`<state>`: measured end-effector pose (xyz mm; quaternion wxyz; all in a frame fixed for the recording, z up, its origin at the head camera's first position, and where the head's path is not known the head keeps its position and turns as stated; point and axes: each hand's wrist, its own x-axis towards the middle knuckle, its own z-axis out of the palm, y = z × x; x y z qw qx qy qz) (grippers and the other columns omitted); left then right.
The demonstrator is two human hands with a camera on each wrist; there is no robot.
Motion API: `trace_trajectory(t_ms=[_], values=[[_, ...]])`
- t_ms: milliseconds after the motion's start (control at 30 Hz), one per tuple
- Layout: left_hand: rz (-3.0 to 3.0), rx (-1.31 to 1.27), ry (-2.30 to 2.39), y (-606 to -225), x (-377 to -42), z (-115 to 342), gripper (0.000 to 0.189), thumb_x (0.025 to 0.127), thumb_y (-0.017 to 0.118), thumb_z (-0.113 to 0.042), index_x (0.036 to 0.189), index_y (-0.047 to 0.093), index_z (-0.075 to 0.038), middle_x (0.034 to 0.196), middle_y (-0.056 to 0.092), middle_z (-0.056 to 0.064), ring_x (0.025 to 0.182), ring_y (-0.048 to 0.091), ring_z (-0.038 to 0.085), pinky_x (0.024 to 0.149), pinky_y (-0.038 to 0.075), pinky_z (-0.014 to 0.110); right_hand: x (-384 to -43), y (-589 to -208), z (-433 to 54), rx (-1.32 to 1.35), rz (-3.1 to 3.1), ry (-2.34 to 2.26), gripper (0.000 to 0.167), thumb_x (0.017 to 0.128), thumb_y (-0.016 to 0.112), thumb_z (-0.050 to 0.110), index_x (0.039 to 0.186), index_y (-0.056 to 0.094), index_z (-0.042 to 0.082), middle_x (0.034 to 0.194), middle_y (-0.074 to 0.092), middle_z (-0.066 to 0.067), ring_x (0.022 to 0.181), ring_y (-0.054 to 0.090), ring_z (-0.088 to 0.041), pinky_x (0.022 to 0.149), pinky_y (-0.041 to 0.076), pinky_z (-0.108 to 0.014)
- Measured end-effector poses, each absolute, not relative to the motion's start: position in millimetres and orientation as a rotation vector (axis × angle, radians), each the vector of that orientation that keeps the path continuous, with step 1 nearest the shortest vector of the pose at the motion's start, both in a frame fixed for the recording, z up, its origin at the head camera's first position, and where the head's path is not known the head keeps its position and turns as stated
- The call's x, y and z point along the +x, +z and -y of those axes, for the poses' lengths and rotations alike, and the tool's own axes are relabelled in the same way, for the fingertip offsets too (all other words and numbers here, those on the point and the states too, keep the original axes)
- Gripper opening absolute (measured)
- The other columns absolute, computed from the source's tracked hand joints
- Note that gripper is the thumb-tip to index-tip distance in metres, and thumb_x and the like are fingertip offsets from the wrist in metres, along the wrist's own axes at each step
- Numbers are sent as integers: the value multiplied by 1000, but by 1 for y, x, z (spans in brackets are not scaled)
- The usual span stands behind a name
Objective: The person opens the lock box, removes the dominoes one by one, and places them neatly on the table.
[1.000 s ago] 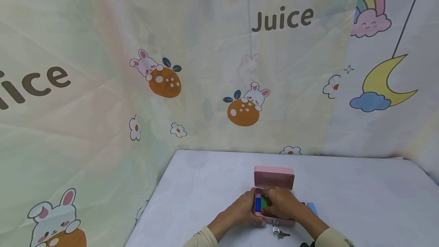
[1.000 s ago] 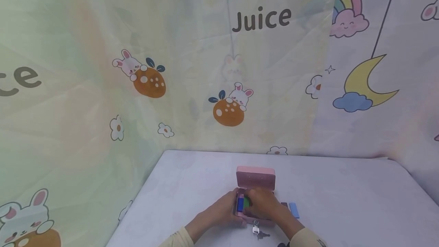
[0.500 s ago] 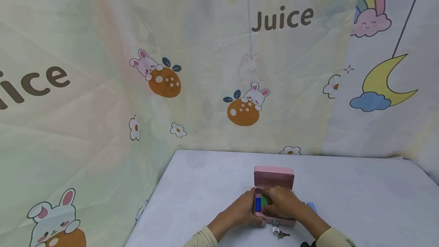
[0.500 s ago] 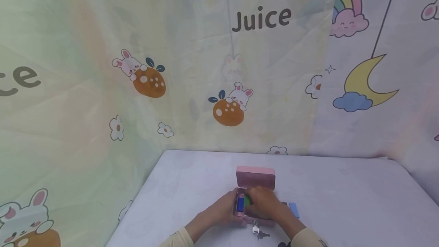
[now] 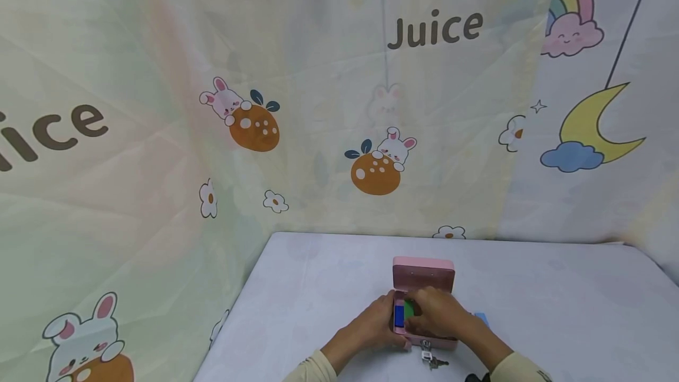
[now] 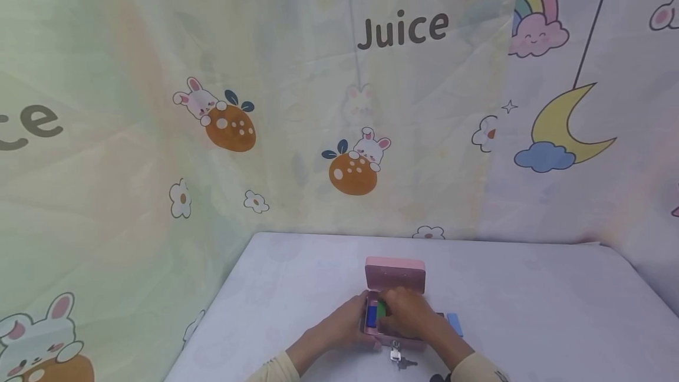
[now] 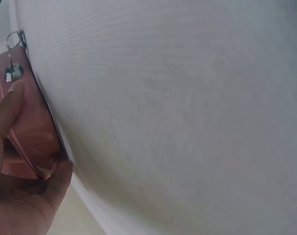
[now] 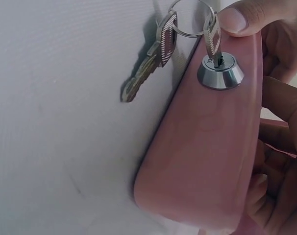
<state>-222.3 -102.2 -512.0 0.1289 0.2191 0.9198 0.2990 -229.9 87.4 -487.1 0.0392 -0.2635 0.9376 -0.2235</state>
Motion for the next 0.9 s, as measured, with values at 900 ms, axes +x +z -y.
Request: trace_trajectory(t_ms=[900], values=[[-2678,629,835,-513,-222,102,101,71,91,-37,152,32,-22,137,55,-4,121,54,5,112,45,35,-226,-480,-92,-789,-2912,-685,47,74,89,22,116,72,11,90,71,5,70,51,-9,60,41,-26]])
